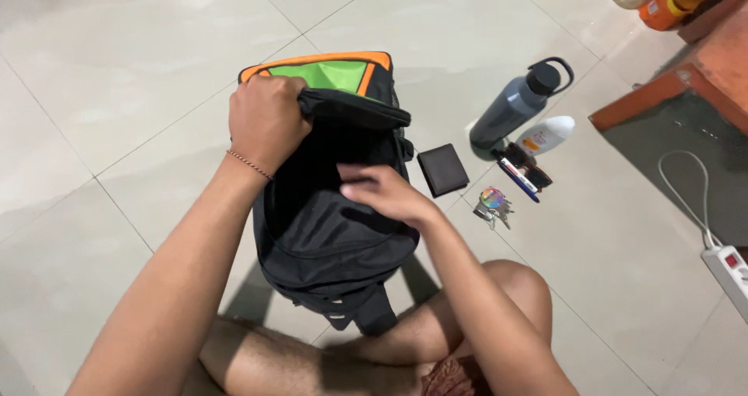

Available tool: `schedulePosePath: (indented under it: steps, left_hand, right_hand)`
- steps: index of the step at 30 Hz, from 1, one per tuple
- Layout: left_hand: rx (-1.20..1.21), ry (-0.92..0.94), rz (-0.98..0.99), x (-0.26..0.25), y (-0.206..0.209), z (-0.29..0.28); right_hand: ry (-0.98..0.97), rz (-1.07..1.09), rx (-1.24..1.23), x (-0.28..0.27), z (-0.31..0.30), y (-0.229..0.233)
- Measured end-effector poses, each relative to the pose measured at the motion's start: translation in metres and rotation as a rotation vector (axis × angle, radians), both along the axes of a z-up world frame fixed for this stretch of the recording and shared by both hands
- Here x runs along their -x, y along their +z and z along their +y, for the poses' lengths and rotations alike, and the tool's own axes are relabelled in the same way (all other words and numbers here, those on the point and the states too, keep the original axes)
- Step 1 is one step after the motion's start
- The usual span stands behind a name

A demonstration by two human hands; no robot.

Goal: The person sits on the floor and packs a black and green backpack with daily essentials. They place a wallet, keys, a bottle of lotion, sunglasses, a pen, and a water bottle into the bag, then zip it closed.

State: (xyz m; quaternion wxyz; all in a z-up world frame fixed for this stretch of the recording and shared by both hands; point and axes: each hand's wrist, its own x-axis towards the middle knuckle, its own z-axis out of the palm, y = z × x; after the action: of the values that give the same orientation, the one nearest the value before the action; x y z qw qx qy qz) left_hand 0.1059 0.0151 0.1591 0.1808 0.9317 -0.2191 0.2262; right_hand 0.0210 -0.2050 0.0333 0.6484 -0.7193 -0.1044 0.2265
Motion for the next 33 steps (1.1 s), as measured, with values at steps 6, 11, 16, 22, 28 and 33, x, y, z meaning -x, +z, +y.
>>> schedulePosePath:
  steps: [6, 11, 16, 22, 28, 33]
  left_hand:
    - [-0.056, 0.007, 0.052, 0.028, -0.022, -0.002]
    - [-0.147, 0.006, 0.221, 0.072, -0.07, -0.009]
    - [-0.094, -0.011, 0.3, 0.12, -0.129, -0.007]
    - [-0.232, 0.063, 0.332, 0.154, -0.173, -0.014]
    - [-0.253, 0.094, 0.327, 0.159, -0.189, -0.022]
    - [-0.294, 0.116, 0.348, 0.157, -0.194, -0.02]
  right_hand:
    - [-0.114, 0.231, -0.118, 0.07, -0.083, 0.046]
    - [-0.424, 0.226, 0.005, 0.102, -0.16, 0.041]
    - [-0.702, 0.164, 0.282, 0.119, -0.238, 0.006]
    - [-0.9, 0.048, 0.773, 0.135, -0.311, -0.08]
    - [-0.848, -0.002, 0.988, 0.158, -0.334, -0.164]
    - [-0.935, 0.153, 0.905, 0.146, -0.358, -0.184]
